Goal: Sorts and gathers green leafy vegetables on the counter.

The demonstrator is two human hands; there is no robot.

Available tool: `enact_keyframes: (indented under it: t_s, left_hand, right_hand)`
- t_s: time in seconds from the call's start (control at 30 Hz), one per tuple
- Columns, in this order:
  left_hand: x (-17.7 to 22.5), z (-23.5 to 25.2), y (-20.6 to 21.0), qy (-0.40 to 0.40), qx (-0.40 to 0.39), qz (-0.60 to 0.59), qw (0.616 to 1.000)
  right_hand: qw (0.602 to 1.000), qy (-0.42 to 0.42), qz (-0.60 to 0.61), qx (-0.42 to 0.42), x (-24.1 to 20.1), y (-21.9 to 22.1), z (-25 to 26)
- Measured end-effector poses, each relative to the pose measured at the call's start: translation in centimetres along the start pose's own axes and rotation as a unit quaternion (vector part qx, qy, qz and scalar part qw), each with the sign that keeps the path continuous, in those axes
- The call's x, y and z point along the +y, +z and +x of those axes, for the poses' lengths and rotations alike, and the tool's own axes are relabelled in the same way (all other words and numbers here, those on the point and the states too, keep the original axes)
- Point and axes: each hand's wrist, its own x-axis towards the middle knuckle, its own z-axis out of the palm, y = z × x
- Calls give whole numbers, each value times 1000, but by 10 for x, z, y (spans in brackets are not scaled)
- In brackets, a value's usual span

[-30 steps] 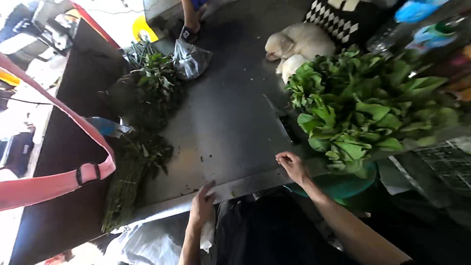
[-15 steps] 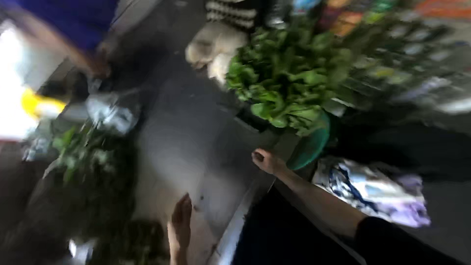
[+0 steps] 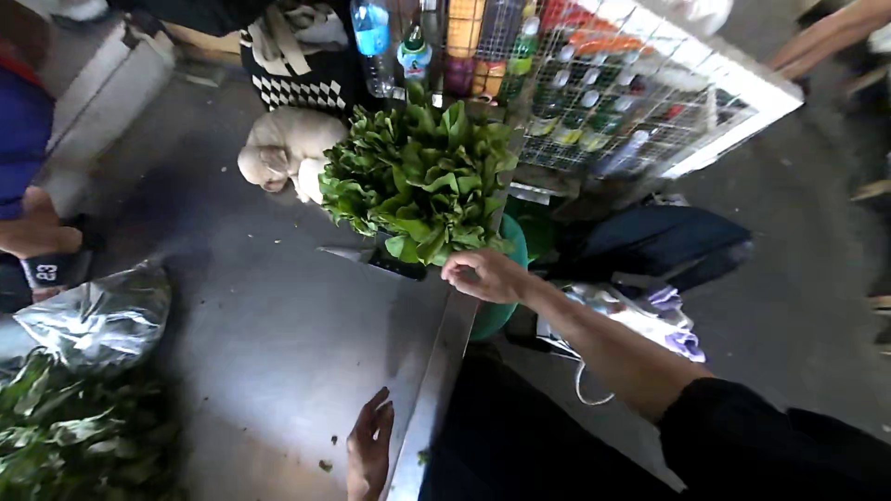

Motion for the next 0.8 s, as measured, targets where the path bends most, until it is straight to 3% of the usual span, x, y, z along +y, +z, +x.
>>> enact_keyframes:
  t_s: [0.07,0.13,0.17,0.23,0.3,0.37,0.43,0.6,0.7,0.8]
  left_hand:
    - [9,6,10,-32,20,3,999]
    - [13,9,22,-64,35,-17,997]
    - [14,11,30,-75,40,-24,996]
    - [19,19,50,-108,41,-13,993]
    - [30,27,70,-139,20,29,990]
    - [39,35,88,-129,-8,78,989]
    - [46,45,100,-116,-22,104,988]
    - [71,60,107,-112,-5,71,991]
    - [73,49,106,-120,38,45,991]
    - [55,28,112,-123,85,49,987]
  right_hand:
    - [968,121,-75,-208,16,-57,-5]
    - [933,222,-130,-251,49,-99,-17]
    - [934,253,-154,-198,63,-114,-21]
    - [957,250,-150,-2,77,-131,-22]
    - [965,169,-82,182,68,-132,-12]
    - [957,59,-49,279,57,-129,9]
    - [953,-8,-61,298,54,-128,39]
    - [976,58,-155,142,79,-127,95]
    - [967,-2,-140,211,82,-128,98]
    - [960,17,-135,246,74,-148,96]
